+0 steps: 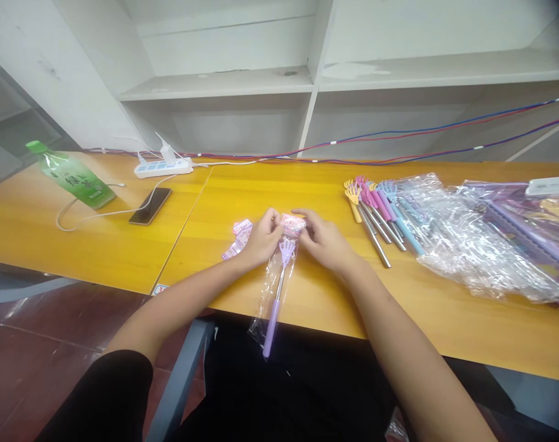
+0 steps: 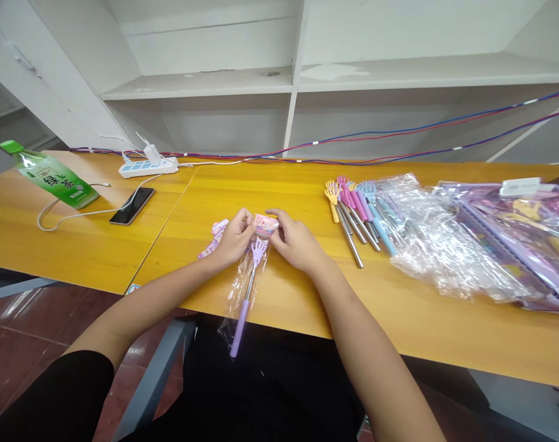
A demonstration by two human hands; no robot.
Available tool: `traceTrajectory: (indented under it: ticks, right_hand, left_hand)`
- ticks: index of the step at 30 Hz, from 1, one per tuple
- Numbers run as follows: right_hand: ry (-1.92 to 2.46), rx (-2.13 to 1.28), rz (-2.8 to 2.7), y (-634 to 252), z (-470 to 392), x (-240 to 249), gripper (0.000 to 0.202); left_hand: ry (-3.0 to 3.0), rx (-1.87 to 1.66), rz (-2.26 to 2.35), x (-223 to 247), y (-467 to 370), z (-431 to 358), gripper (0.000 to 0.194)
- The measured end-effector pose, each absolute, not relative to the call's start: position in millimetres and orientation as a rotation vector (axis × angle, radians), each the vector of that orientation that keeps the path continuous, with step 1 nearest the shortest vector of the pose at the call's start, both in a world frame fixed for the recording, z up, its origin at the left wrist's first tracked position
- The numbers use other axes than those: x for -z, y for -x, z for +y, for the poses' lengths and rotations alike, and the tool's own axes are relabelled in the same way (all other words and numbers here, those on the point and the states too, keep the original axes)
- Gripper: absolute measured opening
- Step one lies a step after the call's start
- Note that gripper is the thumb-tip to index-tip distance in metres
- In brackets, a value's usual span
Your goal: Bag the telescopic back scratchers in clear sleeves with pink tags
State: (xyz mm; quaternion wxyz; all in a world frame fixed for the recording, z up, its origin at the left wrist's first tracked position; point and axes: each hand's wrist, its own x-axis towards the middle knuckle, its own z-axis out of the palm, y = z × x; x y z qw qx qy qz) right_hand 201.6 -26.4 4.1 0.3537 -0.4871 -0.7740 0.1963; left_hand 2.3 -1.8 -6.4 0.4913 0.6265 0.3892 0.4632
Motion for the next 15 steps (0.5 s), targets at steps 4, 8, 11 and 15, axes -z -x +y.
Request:
traceTrajectory:
  ticks: [4,8,11,15]
  right_hand:
    - [1.292,-0.525,-2.010,-201.7,-26.8,-4.8,0.049]
    - [1.298,-0.536,-2.024,-202.4,-26.1,-4.1,0.051]
    - [1.286,-0.532,-2.029,-203.3,-24.9,-2.7,0.052]
    - [1.285,-0.521,-2.039,-203.2,-24.9,-1.3,0.051]
  left_hand:
    - [-1.500,-1.123,0.957,8.2,-2.4,-1.3,0.021]
    - [-1.466,-1.117,0.984,9.6,-2.7,-1.0,0.021]
    - [-1.442,-1.116,0.986,10.2,-2.8,-0.8,0.021]
    - [-1.441,-1.120,0.961,10.5,-2.7,-1.4,0.020]
